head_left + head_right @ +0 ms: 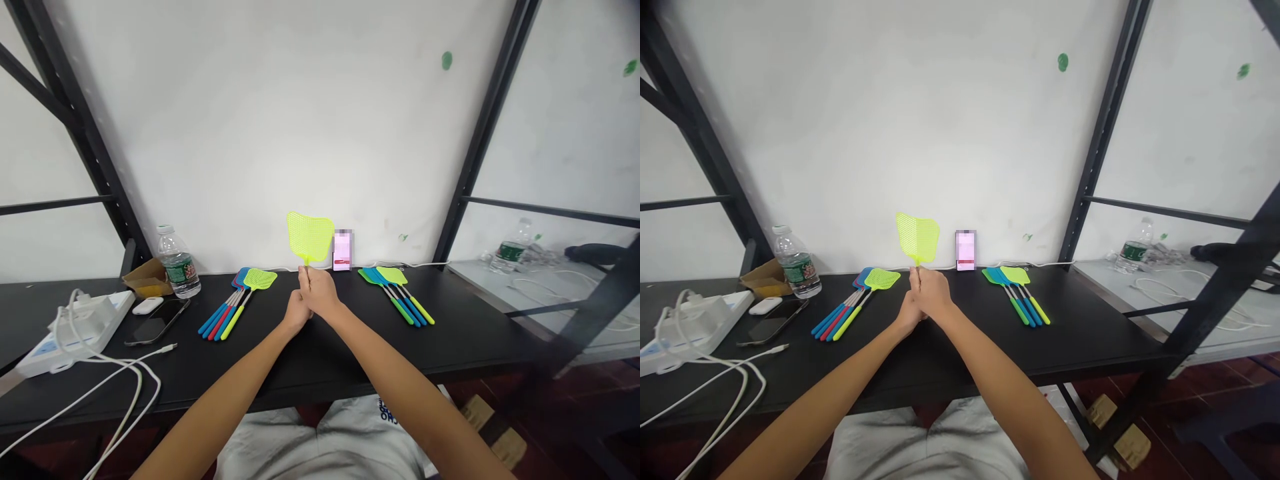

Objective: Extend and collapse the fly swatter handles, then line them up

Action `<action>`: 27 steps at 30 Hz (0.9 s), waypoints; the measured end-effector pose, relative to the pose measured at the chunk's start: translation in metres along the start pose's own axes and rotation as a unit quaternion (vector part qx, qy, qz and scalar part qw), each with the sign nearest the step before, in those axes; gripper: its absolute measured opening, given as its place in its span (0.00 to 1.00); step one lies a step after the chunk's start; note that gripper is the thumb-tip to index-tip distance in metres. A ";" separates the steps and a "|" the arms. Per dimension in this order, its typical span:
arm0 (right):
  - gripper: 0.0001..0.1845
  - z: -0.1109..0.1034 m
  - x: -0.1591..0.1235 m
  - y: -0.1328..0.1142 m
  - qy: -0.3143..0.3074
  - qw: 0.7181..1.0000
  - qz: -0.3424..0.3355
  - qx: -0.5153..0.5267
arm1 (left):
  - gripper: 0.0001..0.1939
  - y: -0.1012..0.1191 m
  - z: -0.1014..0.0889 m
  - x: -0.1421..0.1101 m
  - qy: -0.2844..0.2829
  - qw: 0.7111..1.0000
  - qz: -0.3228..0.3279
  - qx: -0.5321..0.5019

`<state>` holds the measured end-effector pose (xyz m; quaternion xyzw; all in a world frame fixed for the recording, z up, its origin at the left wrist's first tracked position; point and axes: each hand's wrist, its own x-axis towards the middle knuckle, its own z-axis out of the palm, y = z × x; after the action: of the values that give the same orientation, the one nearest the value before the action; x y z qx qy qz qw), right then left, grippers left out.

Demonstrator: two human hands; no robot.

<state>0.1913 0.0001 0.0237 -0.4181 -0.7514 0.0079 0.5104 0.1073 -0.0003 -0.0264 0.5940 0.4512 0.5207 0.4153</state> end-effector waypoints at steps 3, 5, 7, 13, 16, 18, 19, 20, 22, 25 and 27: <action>0.20 0.004 0.002 0.001 0.008 1.000 -0.005 -0.018 | 0.14 0.000 -0.001 0.001 0.006 1.000 -0.005 -0.009; 0.21 0.005 0.001 0.002 0.012 0.999 -0.013 -0.034 | 0.14 -0.001 -0.001 0.002 0.002 1.000 0.000 -0.013; 0.21 0.005 0.001 0.004 0.012 0.999 -0.021 -0.041 | 0.14 -0.003 -0.002 0.003 0.000 1.000 0.002 -0.016; 0.21 0.007 0.000 0.006 0.010 0.999 -0.028 -0.032 | 0.13 -0.005 -0.002 0.003 0.004 1.000 -0.009 -0.005; 0.21 0.007 0.000 0.007 0.011 0.999 -0.038 -0.031 | 0.13 -0.004 -0.002 0.002 0.002 1.000 -0.007 -0.023; 0.22 0.008 0.000 0.008 0.010 0.999 -0.039 -0.030 | 0.13 -0.003 -0.001 0.002 0.002 1.000 -0.003 -0.024; 0.22 0.007 0.000 0.007 0.008 0.999 -0.038 -0.032 | 0.13 -0.003 -0.001 0.002 0.003 1.000 -0.001 -0.020; 0.22 0.007 0.000 0.007 0.004 0.999 -0.035 -0.036 | 0.13 -0.004 -0.001 0.002 0.003 1.000 0.000 -0.017; 0.22 0.007 0.000 0.007 -0.006 0.999 -0.028 -0.045 | 0.13 -0.005 -0.002 0.002 0.004 1.000 -0.001 -0.016; 0.22 0.005 0.000 0.005 -0.023 0.997 -0.020 -0.067 | 0.12 -0.006 -0.002 0.002 0.008 1.000 -0.004 -0.020; 0.23 0.004 -0.001 0.003 -0.036 0.996 -0.015 -0.084 | 0.12 -0.006 -0.003 0.002 0.010 1.000 -0.003 -0.022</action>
<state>0.1898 0.0036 0.0198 -0.4474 -0.7735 -0.0478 0.4463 0.1042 0.0036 -0.0317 0.5781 0.4461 0.5350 0.4250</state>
